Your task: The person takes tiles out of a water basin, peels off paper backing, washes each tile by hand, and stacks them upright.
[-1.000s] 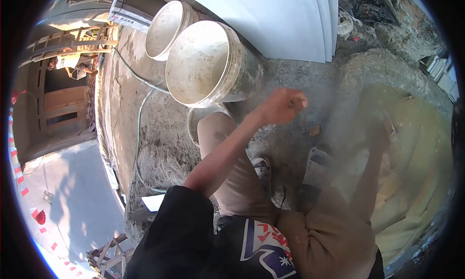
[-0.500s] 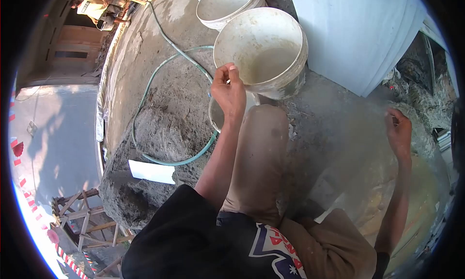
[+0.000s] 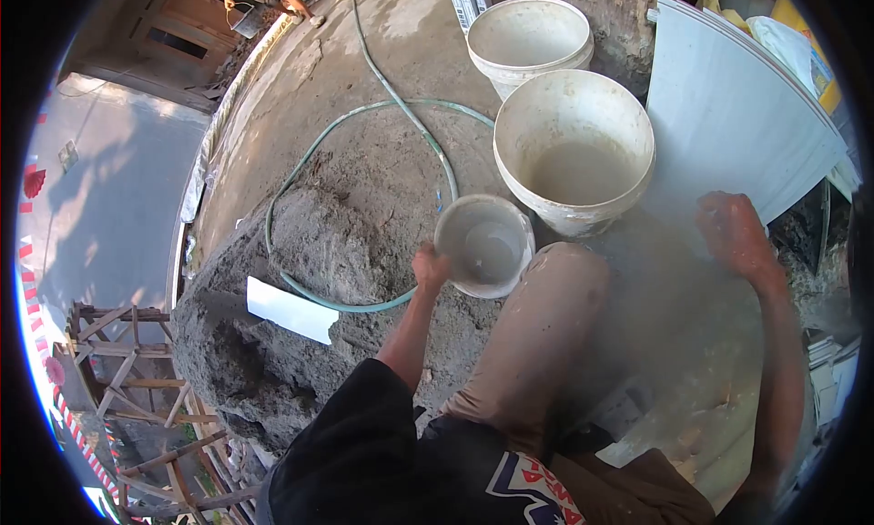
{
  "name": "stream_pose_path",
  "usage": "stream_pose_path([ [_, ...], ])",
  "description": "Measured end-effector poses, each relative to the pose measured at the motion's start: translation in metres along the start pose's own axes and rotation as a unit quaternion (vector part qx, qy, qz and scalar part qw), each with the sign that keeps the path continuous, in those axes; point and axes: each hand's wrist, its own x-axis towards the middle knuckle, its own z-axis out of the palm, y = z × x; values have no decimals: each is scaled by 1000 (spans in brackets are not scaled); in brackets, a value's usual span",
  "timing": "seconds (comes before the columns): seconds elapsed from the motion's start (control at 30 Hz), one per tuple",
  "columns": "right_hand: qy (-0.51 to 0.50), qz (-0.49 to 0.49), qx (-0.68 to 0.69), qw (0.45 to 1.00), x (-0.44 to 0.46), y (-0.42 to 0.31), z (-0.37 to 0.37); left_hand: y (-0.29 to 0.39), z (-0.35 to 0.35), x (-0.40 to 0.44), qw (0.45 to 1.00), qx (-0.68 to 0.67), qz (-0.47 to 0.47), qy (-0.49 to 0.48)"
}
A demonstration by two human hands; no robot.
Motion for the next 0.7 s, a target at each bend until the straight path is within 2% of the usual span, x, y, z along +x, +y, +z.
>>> stream_pose_path([
  [0.07,2,7,43,999,-1,3,14,-8,-29,-21,998,-63,-27,-9],
  [0.2,3,0,76,997,0,30,49,-43,-77,-29,995,-56,-25,-77],
  [0.23,-2,23,92,996,2,34,53,-43,-84,-32,993,-61,-23,-96],
  [0.33,-8,100,165,981,14,24,65,-44,-78,-31,998,-4,8,-55],
  [0.37,-1,132,201,971,21,13,66,-28,-80,-29,996,62,50,-37],
  [0.43,12,190,260,947,34,-12,67,9,-65,-5,993,-27,117,7],
  [0.5,26,239,311,920,48,-37,71,100,-64,1,975,-203,72,-60],
  [0.53,6,233,314,920,54,-43,75,161,-78,-13,964,-237,76,-92],
  [0.6,-30,220,325,919,67,-48,92,214,-62,16,947,-268,83,-155],
  [0.67,23,195,262,945,78,-39,127,258,-50,23,928,-292,87,-215],
  [0.7,53,184,229,954,82,-34,136,266,-43,31,933,-262,96,-229],
])
